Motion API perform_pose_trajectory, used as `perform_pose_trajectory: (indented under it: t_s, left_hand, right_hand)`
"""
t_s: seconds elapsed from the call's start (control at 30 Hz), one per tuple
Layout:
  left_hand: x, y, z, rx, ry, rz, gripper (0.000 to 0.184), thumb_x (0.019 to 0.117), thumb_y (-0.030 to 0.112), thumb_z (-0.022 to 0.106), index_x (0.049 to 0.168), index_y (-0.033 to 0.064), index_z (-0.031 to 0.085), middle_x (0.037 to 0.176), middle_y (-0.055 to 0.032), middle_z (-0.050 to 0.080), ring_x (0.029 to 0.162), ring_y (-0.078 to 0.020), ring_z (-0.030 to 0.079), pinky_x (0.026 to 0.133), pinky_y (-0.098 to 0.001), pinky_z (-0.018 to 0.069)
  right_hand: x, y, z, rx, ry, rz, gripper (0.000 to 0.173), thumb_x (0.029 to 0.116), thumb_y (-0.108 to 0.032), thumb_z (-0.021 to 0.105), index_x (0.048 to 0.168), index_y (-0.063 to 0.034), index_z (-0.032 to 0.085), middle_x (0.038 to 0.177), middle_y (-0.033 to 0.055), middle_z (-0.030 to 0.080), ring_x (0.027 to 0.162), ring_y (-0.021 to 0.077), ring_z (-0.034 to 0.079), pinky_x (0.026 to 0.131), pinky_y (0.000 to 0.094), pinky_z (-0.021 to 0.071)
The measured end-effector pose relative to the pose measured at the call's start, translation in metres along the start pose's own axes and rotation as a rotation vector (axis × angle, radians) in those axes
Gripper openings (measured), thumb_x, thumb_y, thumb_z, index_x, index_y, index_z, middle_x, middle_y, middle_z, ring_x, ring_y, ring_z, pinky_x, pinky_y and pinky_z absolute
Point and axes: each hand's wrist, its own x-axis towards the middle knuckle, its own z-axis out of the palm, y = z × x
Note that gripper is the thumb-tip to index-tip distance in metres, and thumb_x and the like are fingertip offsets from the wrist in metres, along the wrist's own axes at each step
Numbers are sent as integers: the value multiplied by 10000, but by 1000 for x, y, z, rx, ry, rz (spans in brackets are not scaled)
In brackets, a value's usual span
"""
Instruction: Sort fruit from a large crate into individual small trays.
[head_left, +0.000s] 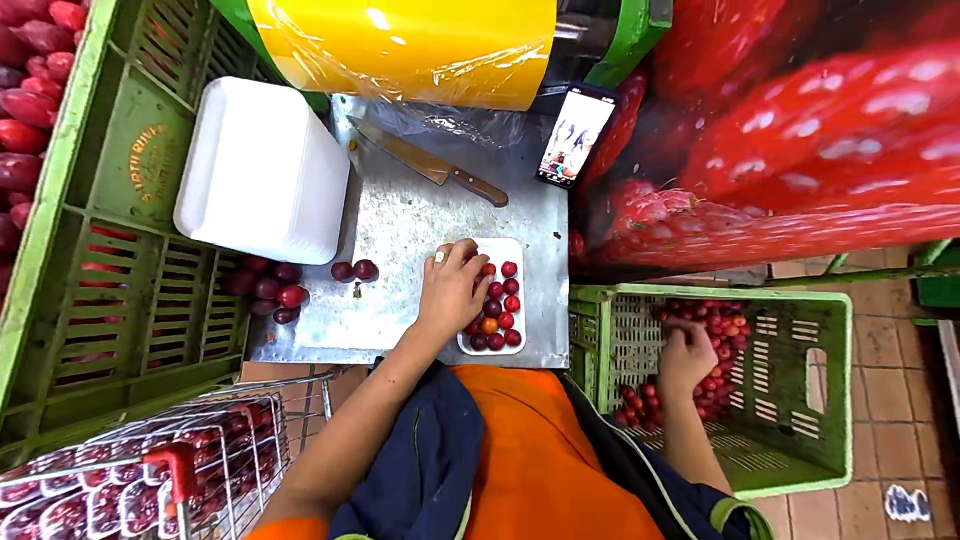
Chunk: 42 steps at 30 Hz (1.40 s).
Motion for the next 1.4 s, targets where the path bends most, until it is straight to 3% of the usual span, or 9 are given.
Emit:
perform_pose_trajectory:
  t_s: [0.1, 0.2, 0.23, 0.33, 0.53, 0.73, 0.93, 1.2, 1.4]
  left_hand:
    - [0, 4, 7, 20, -25, 12, 293, 1008, 371, 598, 1205, 189, 716, 1562, -28, 464, 1421, -320, 421, 1109, -575, 372]
    - [-10, 3, 10, -28, 22, 27, 291, 1026, 398, 559, 1208, 228, 708, 1561, -6, 465, 1425, -312, 410, 1091, -582, 370]
    - [-14, 3, 10, -44, 49, 34, 291, 1029, 396, 551, 1222, 240, 704, 1552, -2, 474, 1422, -307, 412, 1085, -584, 370]
    - [-31, 2, 6, -93, 82, 41, 273, 1031, 365, 554, 1210, 239, 719, 1522, 5, 511, 1417, -286, 423, 1107, -579, 356]
    - [-61, -6, 2, -161, 104, 53, 226, 1029, 318, 571, 1123, 232, 758, 1427, 23, 591, 1368, -249, 479, 1073, -545, 405]
    - [-74, -9, -6, -185, 142, 16, 224, 1022, 275, 568, 1124, 223, 760, 1379, 45, 625, 1330, -216, 509, 1051, -523, 420]
    - [-70, 2, -9, -212, 142, 25, 198, 1020, 240, 594, 1105, 186, 764, 1344, 13, 647, 1315, -236, 527, 1053, -523, 432]
    - [-72, 0, -7, -245, 186, 40, 194, 1014, 216, 598, 1103, 180, 767, 1310, 23, 666, 1293, -210, 546, 1059, -487, 436]
    - [-69, 2, -6, -284, 199, 51, 195, 1012, 189, 594, 1108, 153, 760, 1295, 11, 676, 1267, -206, 571, 1050, -479, 456]
  right_hand:
    - [-45, 108, -1, -524, -315, 387, 621, 977, -401, 636, 1475, -47, 524, 1525, 351, 400, 1360, 595, 412, 1033, 772, 375]
    - [-99, 148, 8, -742, -584, 583, 812, 1031, -604, 455, 1654, -144, 211, 1700, 268, 60, 1505, 602, 127, 1072, 838, 236]
    - [-107, 151, 12, -781, -597, 586, 793, 1044, -611, 403, 1659, -157, 193, 1705, 257, 55, 1515, 589, 112, 1080, 829, 238]
    - [-106, 156, 17, -810, -468, 594, 779, 1000, -667, 451, 1587, -160, 386, 1617, 284, 315, 1469, 559, 283, 1065, 779, 319]
    - [-92, 185, 14, -843, -356, 720, 935, 924, -792, 447, 1638, -211, 283, 1686, 287, 111, 1501, 572, 201, 1100, 789, 261]
    - [-78, 205, 7, -834, -357, 732, 922, 866, -852, 468, 1569, -256, 426, 1635, 302, 261, 1451, 572, 305, 1039, 766, 357]
    - [-82, 190, 11, -821, -264, 762, 782, 936, -790, 409, 1517, -277, 513, 1629, 297, 286, 1444, 576, 321, 1034, 758, 378]
    - [-92, 167, 34, -804, -182, 826, 630, 1066, -573, 286, 1520, -182, 481, 1506, 306, 461, 1148, 485, 653, 858, 584, 578]
    - [-94, 142, 31, -669, -176, 911, 594, 1046, -538, 454, 1516, -175, 477, 1485, 316, 474, 1229, 500, 596, 916, 600, 550]
